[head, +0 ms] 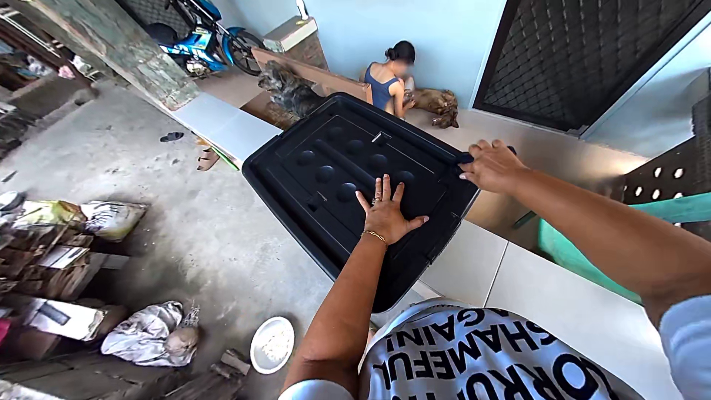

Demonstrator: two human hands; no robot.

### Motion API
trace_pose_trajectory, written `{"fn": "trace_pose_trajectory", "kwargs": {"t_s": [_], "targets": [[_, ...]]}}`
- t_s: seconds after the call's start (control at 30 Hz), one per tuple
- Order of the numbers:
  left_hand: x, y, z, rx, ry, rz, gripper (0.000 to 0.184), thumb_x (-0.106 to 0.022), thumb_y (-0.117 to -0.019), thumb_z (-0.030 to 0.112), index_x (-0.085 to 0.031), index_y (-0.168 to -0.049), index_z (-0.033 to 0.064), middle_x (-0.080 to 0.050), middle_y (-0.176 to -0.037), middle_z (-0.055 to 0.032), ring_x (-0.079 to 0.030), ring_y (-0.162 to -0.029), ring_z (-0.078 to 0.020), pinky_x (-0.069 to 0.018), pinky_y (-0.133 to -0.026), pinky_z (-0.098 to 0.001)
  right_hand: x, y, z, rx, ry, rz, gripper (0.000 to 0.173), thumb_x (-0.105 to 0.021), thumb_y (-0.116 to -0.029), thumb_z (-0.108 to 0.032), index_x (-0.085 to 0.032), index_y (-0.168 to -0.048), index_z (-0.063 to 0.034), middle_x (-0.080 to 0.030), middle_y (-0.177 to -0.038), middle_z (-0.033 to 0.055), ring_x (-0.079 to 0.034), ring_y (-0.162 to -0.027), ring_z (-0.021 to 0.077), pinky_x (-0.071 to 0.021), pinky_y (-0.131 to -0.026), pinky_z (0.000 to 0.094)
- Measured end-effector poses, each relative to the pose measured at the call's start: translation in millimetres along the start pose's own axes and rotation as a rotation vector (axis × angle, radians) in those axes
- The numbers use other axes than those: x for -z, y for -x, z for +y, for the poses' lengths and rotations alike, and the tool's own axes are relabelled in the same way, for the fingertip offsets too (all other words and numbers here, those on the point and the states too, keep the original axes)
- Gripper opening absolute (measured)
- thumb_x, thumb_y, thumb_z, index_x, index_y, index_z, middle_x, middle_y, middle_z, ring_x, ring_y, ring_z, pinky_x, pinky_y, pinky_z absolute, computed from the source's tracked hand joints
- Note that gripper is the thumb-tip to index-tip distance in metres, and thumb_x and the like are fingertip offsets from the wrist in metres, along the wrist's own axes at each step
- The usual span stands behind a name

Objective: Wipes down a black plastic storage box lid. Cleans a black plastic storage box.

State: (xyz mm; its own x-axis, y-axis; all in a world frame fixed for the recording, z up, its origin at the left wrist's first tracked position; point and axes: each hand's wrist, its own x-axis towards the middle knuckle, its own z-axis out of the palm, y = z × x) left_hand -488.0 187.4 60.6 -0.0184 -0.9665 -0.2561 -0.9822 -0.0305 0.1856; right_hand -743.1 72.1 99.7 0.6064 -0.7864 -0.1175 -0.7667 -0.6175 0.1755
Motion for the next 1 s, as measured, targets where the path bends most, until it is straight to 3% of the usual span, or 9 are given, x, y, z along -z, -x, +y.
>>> {"fn": "trace_pose_trajectory", "kwargs": {"t_s": [0.07,0.2,0.4,0.5,0.6,0.8,0.87,0.93,1.0], "targets": [[-1,1,-1,0.005,0.008,0.011,0.113,-0.049,-0.0795,0.091,-0.021,-0.166,0.0241,0.007,-0.174,-0.0081,0.012,-0.159,-0.0304,0.0141,-0.113,-0.0781,-4,21,-7,-0.052,-0.039,-0.001,0.040,-0.054,-0.1048,-0.042,-0.077,-0.107,-0.0099,-0.064,-0.118,0.0206,-0.055,-0.120,0.0413,-0.0442,-0.093,0.0594],[-2,2,2,0.003,0.003,0.006,0.112,-0.050,-0.0809,0.089,-0.019,-0.166,0.0235,0.008,-0.174,-0.0089,0.012,-0.159,-0.0309,0.0144,-0.113,-0.0783,-4,30,-32,-0.204,-0.266,-0.043,0.039,-0.058,-0.1025,-0.042,-0.076,-0.106,-0.0078,-0.067,-0.113,0.0190,-0.058,-0.118,0.0398,-0.0465,-0.092,0.0580],[-2,-1,1,-0.005,-0.004,0.006,0.113,-0.049,-0.0812,0.089,-0.019,-0.167,0.0213,0.008,-0.174,-0.0105,0.012,-0.159,-0.0319,0.0139,-0.112,-0.0792,-1,21,-35,-0.083,-0.649,-0.068,0.031,-0.062,-0.1032,-0.032,-0.078,-0.095,-0.0068,-0.072,-0.101,0.0170,-0.066,-0.103,0.0348,-0.0496,-0.091,0.0589],[-1,-3,4,-0.003,-0.005,-0.008,0.114,-0.048,-0.0817,0.089,-0.018,-0.167,0.0203,0.008,-0.174,-0.0112,0.012,-0.159,-0.0330,0.0133,-0.112,-0.0797,-3,8,-28,-0.224,-0.528,0.061,0.034,-0.057,-0.1047,-0.036,-0.077,-0.117,-0.0111,-0.065,-0.117,0.0193,-0.057,-0.119,0.0394,-0.0421,-0.099,0.0636],[-1,-5,4,-0.001,-0.020,-0.002,0.114,-0.047,-0.0810,0.090,-0.018,-0.167,0.0206,0.009,-0.174,-0.0117,0.012,-0.159,-0.0332,0.0128,-0.112,-0.0799,-11,7,-50,-0.221,-0.393,-0.001,0.034,-0.055,-0.1051,-0.036,-0.077,-0.119,-0.0140,-0.064,-0.124,0.0164,-0.052,-0.128,0.0386,-0.0358,-0.104,0.0659],[-2,-4,3,0.008,0.017,0.009,0.123,-0.051,-0.0794,0.090,-0.008,-0.167,0.0156,0.008,-0.174,-0.0107,0.012,-0.159,-0.0300,0.0146,-0.113,-0.0772,-5,7,-4,0.053,-0.757,-0.137,0.022,-0.063,-0.1029,-0.019,-0.078,-0.101,-0.0031,-0.068,-0.104,0.0147,-0.063,-0.103,0.0294,-0.0466,-0.094,0.0537],[-2,-5,1,0.013,0.052,0.036,0.134,-0.054,-0.0771,0.090,0.004,-0.166,0.0085,0.007,-0.173,-0.0145,0.011,-0.160,-0.0286,0.0160,-0.115,-0.0749,-1,7,-16,0.041,-0.839,0.095,0.020,-0.065,-0.1005,-0.016,-0.078,-0.097,-0.0007,-0.068,-0.098,0.0163,-0.064,-0.096,0.0300,-0.0497,-0.089,0.0523],[-3,-5,2,0.029,0.068,0.051,0.142,-0.056,-0.0745,0.091,0.011,-0.163,0.0019,0.010,-0.172,-0.0194,0.013,-0.159,-0.0298,0.0162,-0.116,-0.0726,-3,-1,-47,-0.024,-0.736,0.320,0.022,-0.065,-0.1003,-0.021,-0.079,-0.107,-0.0044,-0.066,-0.105,0.0185,-0.062,-0.105,0.0350,-0.0496,-0.093,0.0567],[-5,-5,2,0.039,0.078,0.067,0.146,-0.058,-0.0722,0.091,0.011,-0.162,-0.0008,0.011,-0.171,-0.0226,0.014,-0.159,-0.0318,0.0158,-0.117,-0.0708,-7,-18,-79,-0.100,-0.550,0.233,0.032,-0.060,-0.1035,-0.031,-0.074,-0.127,-0.0133,-0.062,-0.126,0.0211,-0.053,-0.125,0.0409,-0.0405,-0.103,0.0636]]}}
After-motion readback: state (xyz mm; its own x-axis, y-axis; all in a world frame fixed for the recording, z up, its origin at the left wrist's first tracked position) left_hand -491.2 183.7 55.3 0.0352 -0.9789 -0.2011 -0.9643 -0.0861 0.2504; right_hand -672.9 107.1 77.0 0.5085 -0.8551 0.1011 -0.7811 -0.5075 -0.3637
